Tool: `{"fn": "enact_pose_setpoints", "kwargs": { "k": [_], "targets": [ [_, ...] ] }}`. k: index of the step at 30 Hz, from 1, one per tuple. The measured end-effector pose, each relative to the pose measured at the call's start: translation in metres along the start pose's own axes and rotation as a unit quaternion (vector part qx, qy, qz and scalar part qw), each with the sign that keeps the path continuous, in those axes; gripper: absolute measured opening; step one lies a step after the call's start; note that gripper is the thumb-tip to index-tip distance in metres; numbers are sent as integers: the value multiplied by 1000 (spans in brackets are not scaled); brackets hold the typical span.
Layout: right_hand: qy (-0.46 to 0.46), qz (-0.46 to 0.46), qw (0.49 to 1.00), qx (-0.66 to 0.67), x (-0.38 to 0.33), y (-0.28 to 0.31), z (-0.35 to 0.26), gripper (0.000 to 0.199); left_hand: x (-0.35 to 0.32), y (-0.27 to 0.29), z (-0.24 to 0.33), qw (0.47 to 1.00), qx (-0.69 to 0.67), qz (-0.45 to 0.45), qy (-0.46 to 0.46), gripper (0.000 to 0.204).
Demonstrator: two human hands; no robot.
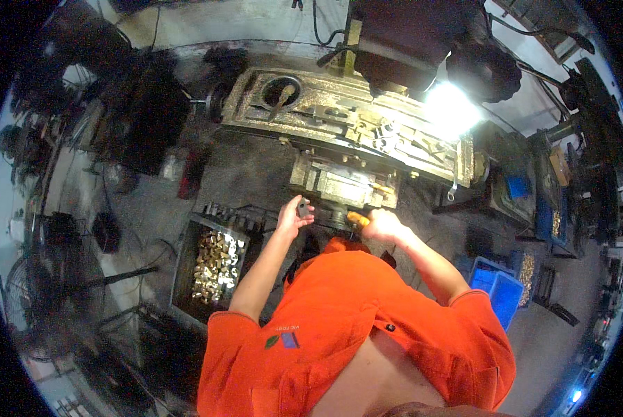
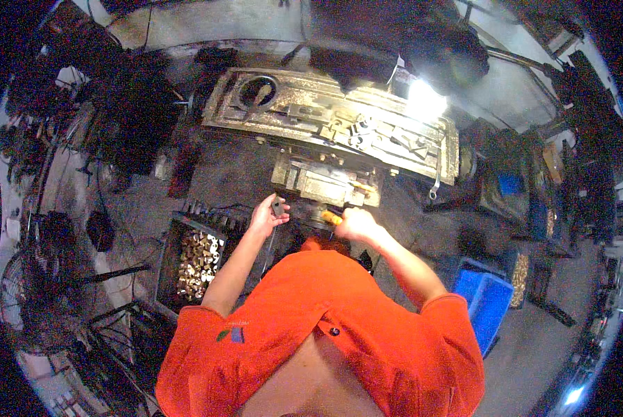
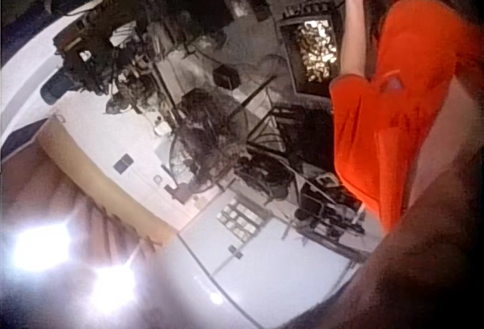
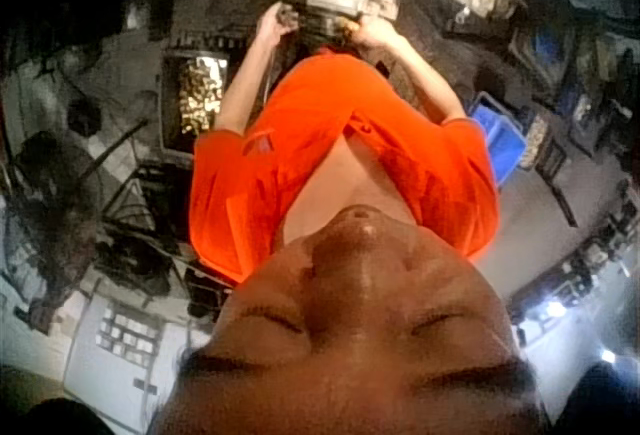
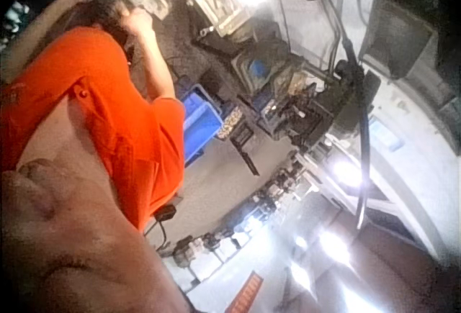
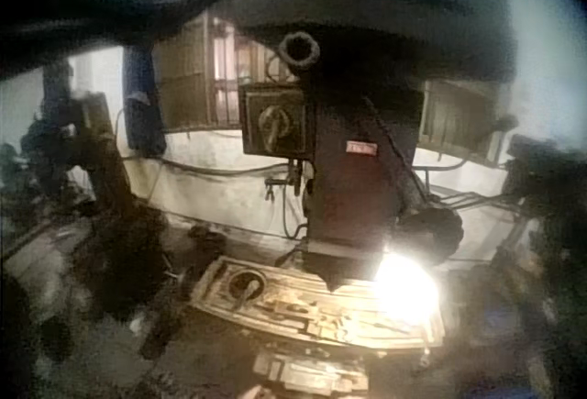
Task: The person uses a wrench to tighten bolts on a milling machine table, then uses a screwdriver to adjust a component on the machine. The person continues to tighten bolts and adjust parts of the machine throughout the clip.
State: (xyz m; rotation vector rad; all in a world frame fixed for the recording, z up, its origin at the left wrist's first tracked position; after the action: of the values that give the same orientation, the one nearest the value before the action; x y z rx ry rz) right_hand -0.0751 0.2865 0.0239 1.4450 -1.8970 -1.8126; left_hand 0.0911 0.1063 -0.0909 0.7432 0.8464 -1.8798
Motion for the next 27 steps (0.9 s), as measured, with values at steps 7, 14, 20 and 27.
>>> {"fn": "enact_pose_setpoints", "kwargs": {
  "k": [7,14,20,27],
  "targets": [
    [-12,52,998,25,42,-18,26,33,-2,26,-8,999,10,22,22,36],
    [155,-63,985,47,21,-18,-25,32,-9,39,-6,998,-31,53,20,35],
    [143,-4,989,40,26,-27,-16,28,-10,45,-4,998,-13,62,21,36],
    [136,96,974,153,86,-95,-17,38,0,48,5,998,-18,36,38,36]
  ]
}}
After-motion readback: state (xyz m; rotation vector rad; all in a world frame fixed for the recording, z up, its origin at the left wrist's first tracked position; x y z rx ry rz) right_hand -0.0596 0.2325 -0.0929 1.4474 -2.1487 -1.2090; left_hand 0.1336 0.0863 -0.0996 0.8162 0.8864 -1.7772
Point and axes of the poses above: each hand's wrist, its own x-axis towards the middle knuckle, its own y-axis out of the back of the hand, z = x × y, the point moved 3 cm from there along x, towards the middle knuckle, and after that the axes turned 12 degrees about z, right-handed, at the moved point
